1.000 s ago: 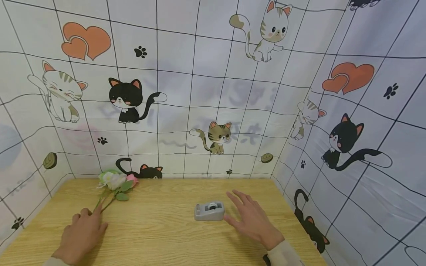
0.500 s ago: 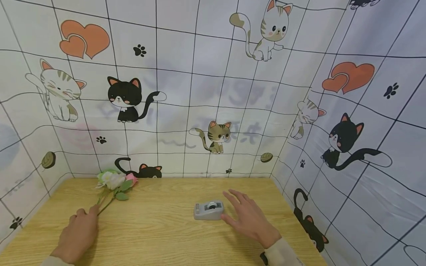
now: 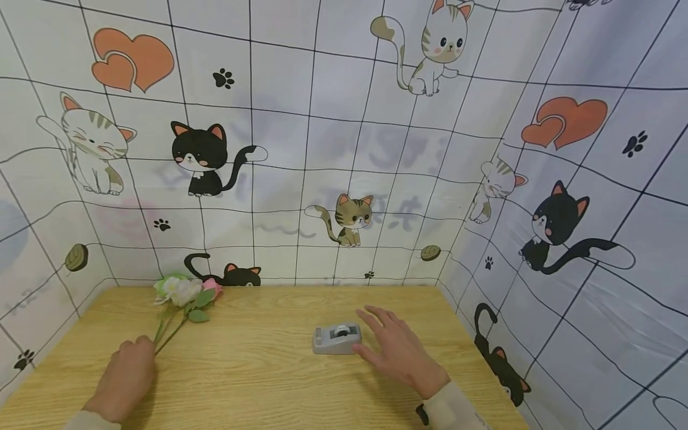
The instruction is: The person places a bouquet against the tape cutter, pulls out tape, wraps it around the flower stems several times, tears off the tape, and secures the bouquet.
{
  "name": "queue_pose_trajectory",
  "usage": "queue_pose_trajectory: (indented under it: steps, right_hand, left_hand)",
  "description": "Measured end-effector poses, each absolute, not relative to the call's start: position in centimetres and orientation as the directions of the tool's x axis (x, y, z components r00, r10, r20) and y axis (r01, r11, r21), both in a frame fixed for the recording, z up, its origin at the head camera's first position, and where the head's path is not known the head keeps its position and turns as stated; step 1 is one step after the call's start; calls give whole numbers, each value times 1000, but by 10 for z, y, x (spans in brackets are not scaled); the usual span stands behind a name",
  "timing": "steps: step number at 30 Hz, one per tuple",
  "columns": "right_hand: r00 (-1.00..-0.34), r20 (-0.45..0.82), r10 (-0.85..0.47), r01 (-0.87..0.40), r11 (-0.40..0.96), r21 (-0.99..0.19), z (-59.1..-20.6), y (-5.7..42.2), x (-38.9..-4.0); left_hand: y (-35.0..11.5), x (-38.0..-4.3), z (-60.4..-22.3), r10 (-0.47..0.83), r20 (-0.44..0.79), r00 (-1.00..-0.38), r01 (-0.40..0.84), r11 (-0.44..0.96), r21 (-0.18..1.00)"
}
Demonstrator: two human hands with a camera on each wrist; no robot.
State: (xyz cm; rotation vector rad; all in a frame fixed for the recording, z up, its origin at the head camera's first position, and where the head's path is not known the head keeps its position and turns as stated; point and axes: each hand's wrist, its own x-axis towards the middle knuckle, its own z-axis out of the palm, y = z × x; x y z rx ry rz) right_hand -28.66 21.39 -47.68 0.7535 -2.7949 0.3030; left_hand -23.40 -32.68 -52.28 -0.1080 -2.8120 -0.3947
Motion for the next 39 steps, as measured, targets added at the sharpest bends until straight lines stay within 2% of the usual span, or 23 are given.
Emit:
queue_pose_trajectory:
  steps: [10,25,32,39]
  right_hand:
    - [-838,269,-475,-523,840,-143,-478,210,-289]
    - [-825,265,-498,-541,832,-121,-480,206,-291]
    - [-822,263,-505,-548,827,-127,-480,205,-291]
    - [-821,264,-507,-553,821,-143,-475,203,-288]
  left_hand:
    - [-331,-237,-521,45,217,-975,97,967,237]
    - [-325,-230,-514,34,227,-973,94,962,256]
    - [-325,-231,-507,7,155,-988,55,949,309]
    - [-320,-234,-503,-17,142,-990,35,934,357]
